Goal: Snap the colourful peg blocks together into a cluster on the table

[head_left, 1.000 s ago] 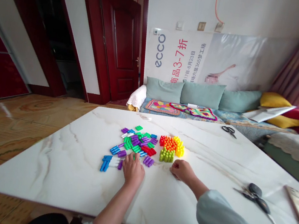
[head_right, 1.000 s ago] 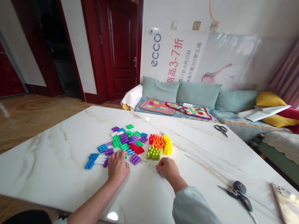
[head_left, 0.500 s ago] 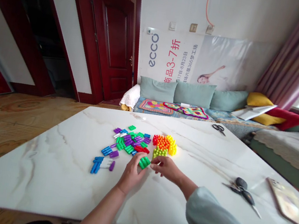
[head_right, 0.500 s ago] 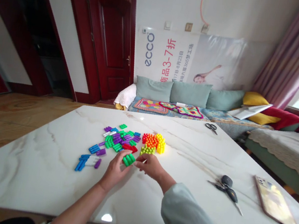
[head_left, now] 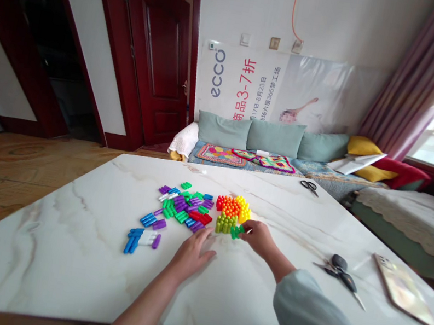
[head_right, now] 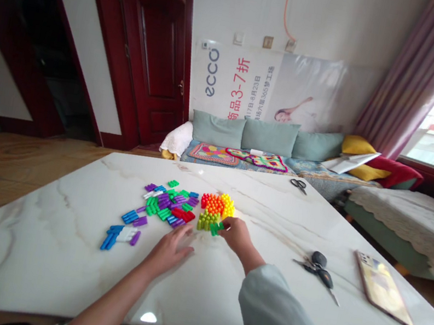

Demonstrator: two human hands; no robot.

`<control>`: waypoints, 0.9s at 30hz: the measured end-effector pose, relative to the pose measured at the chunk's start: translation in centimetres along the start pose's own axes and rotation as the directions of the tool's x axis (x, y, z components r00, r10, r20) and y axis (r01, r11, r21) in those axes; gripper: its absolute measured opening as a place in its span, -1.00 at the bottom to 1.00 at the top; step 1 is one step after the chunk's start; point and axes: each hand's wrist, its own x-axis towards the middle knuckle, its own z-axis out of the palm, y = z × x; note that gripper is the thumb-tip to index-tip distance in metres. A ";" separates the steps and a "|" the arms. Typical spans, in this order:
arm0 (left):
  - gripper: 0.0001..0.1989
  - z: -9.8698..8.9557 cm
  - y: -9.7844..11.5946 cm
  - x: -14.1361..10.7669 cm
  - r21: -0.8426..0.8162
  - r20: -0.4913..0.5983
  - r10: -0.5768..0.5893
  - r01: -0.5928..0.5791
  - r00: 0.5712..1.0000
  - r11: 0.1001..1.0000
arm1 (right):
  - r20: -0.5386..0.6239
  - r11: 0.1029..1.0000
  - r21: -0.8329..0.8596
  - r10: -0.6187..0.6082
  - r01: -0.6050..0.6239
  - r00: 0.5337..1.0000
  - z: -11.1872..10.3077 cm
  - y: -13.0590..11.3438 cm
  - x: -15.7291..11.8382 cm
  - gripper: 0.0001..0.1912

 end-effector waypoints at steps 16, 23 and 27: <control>-0.65 0.5 -0.8 0.1 0.138 -0.083 0.028 -0.017 0.996 0.990 | -0.219 0.979 -0.100 0.153 -0.178 0.964 1.9 3.0 1.7 -0.80; -0.70 0.5 -0.8 0.2 0.130 -0.086 0.022 -0.010 0.996 0.992 | -0.245 0.979 -0.092 0.157 -0.184 0.957 2.1 2.9 1.5 -0.77; -0.76 0.2 -0.3 0.3 0.120 -0.085 0.015 -0.005 0.996 0.993 | -0.283 0.970 -0.083 0.195 -0.227 0.939 1.2 2.1 1.0 -0.87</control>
